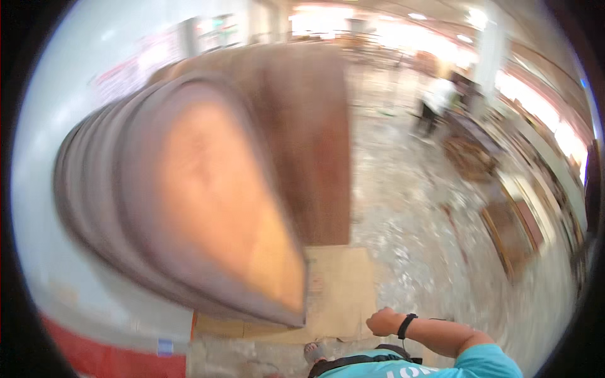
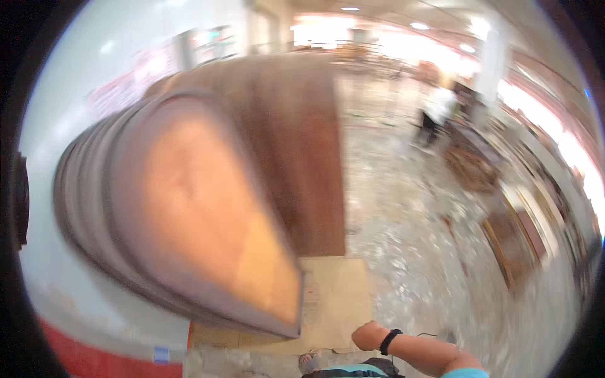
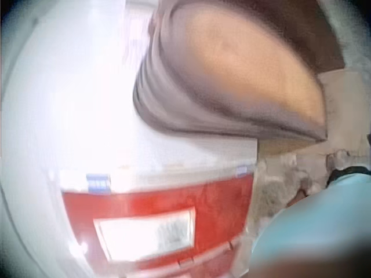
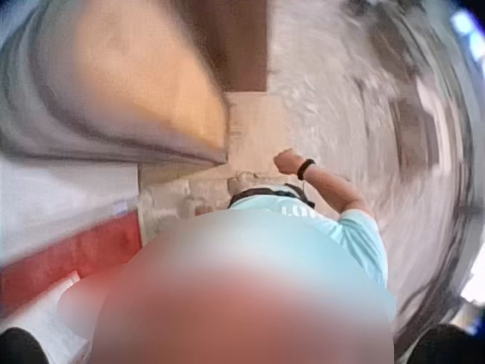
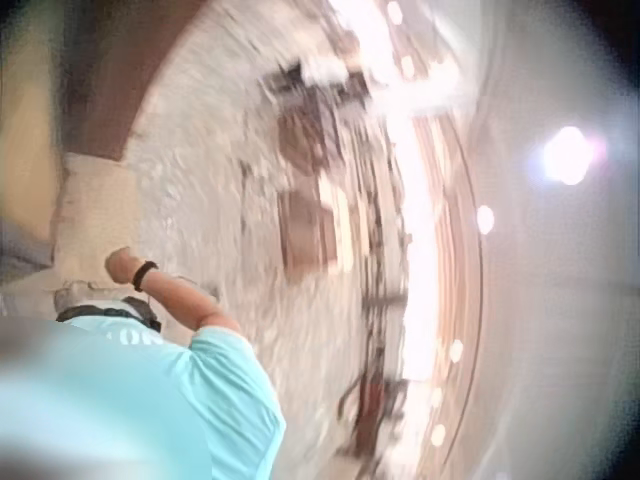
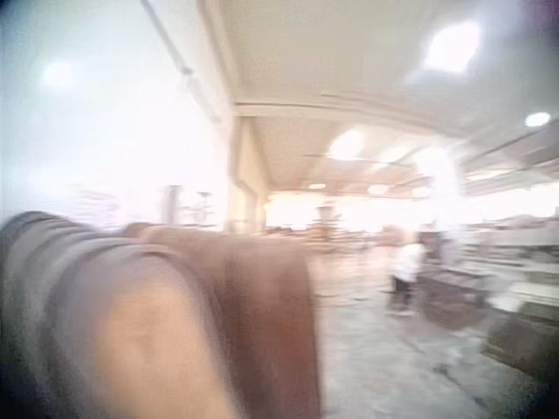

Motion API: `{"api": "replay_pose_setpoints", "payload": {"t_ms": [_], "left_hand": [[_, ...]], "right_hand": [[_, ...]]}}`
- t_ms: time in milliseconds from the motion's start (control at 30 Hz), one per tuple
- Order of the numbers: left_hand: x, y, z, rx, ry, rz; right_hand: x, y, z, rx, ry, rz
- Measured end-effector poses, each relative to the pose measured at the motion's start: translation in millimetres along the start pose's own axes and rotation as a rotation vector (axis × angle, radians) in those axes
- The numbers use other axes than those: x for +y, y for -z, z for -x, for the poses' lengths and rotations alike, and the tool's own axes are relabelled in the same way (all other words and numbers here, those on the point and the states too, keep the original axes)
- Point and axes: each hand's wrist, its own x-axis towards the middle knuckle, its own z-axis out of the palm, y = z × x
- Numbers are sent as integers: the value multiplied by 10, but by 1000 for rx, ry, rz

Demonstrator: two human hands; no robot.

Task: Sanding the inner compartments and edges of a wooden shelf unit using both a pneumatic orbital sander and a sanding block.

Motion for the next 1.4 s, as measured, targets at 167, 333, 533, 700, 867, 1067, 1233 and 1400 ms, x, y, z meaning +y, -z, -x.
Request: {"api": "replay_pose_setpoints", "payload": {"t_ms": [167,333,533,700,867,1067,1233,1400], "left_hand": [[400,111,-1385,-343,-32,193],[2109,-760,-2252,-708,40,343],[3729,-1713,-2593,-1027,277,270],[5200,-2925,-2237,-1267,508,235],[6404,-4142,-1445,-1563,535,194],[8165,-5816,-956,-1828,147,35],[10246,-7197,-360,-2160,-434,-161],[11659,-8043,-66,-2225,-807,-152]], "right_hand": [[469,-1944,1033,86,-215,-575],[-19,-5667,1390,136,-354,-1154],[-42,-5688,2226,623,-444,-1647],[-186,-7075,2484,540,-712,-1681],[-404,-7986,2598,698,-983,-1782],[-435,-7800,3508,1111,-955,-1790],[1126,-7824,3674,1526,-1256,-1919],[2545,-8124,4775,1014,-1726,-1781]]}}
